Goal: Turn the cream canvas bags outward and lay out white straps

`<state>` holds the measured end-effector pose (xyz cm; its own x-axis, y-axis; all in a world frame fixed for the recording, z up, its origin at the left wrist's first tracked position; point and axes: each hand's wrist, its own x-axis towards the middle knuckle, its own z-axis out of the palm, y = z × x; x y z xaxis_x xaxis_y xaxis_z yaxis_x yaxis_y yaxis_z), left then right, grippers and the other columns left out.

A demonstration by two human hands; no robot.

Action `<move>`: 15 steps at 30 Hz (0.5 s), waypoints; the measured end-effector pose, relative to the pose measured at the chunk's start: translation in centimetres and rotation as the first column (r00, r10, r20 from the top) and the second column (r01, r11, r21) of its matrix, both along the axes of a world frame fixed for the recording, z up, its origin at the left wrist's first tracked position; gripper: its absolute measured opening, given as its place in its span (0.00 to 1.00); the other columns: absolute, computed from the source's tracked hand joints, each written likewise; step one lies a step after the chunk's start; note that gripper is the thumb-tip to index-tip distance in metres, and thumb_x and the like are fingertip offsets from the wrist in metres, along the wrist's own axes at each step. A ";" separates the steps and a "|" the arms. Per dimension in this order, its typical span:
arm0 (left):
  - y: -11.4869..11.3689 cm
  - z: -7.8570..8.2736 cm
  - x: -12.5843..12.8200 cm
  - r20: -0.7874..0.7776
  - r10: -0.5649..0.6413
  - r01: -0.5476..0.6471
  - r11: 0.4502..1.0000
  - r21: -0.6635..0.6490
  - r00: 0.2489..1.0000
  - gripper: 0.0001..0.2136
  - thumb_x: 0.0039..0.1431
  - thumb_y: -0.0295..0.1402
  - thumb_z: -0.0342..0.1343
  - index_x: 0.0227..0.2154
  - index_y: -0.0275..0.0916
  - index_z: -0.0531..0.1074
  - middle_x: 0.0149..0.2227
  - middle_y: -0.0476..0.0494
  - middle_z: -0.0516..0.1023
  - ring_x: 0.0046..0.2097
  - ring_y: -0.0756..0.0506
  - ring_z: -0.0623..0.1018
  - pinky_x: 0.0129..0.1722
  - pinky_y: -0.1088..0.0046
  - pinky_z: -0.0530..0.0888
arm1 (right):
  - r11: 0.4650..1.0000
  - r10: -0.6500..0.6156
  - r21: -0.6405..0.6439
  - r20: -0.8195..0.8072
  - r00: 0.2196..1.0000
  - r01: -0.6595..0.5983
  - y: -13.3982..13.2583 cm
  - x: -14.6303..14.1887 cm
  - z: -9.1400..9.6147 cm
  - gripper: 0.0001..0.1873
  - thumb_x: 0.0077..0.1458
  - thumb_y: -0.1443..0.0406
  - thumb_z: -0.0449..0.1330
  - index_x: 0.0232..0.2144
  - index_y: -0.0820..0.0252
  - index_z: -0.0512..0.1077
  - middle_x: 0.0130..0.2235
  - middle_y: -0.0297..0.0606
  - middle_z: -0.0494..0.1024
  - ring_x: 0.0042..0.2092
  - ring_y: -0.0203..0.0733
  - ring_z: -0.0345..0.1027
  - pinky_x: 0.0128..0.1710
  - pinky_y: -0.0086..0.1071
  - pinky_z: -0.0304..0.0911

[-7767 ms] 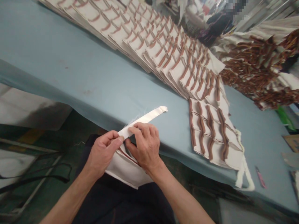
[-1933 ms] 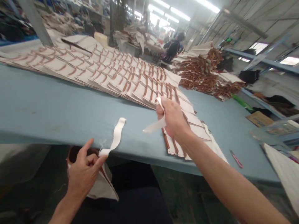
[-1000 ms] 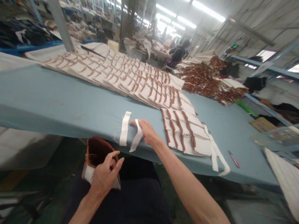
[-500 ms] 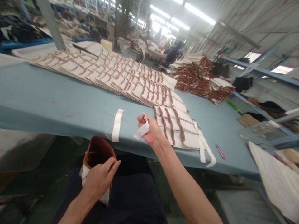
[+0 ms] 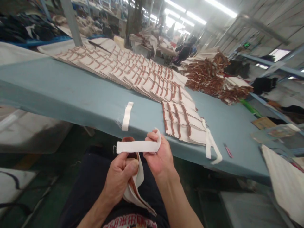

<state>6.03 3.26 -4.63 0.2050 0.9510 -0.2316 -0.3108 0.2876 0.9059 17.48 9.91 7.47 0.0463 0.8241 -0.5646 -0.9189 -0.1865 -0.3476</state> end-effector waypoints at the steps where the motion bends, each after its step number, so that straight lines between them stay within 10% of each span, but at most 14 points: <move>1: -0.4 0.1 0.1 0.009 0.036 -0.036 0.999 -0.008 0.999 0.39 0.49 0.67 0.74 0.49 0.36 0.81 0.21 0.59 0.64 0.22 0.51 0.61 0.22 0.76 0.61 | 1.000 -0.007 -0.017 0.003 1.000 0.007 -0.7 0.3 -0.7 0.16 0.78 0.69 0.50 0.33 0.54 0.61 0.18 0.18 0.61 0.16 0.28 0.47 0.14 0.18 0.45; 6: -1.4 0.9 1.0 -0.044 0.201 -0.201 0.980 -0.002 0.979 0.36 0.53 0.71 0.69 0.22 0.39 0.70 0.21 0.55 0.62 0.26 0.52 0.60 0.26 0.76 0.63 | 0.998 -0.016 -0.054 -0.002 1.000 0.016 -4.0 1.8 -3.5 0.12 0.73 0.69 0.58 0.34 0.54 0.63 0.20 0.16 0.58 0.16 0.27 0.45 0.13 0.18 0.42; 15: -3.8 2.2 0.5 -0.163 0.217 -0.209 0.976 0.060 0.962 0.31 0.61 0.62 0.68 0.18 0.40 0.71 0.19 0.52 0.64 0.23 0.50 0.61 0.22 0.73 0.63 | 0.985 0.047 0.152 0.225 0.973 -0.083 -8.5 2.7 -7.2 0.27 0.48 0.54 0.82 0.34 0.52 0.68 0.21 0.15 0.55 0.21 0.29 0.40 0.15 0.20 0.50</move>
<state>6.53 -0.58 -2.40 -0.0418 0.9779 -0.2046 -0.2031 0.1922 0.9601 20.20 1.44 0.26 0.0974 0.9080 -0.4076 -0.8045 -0.1693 -0.5694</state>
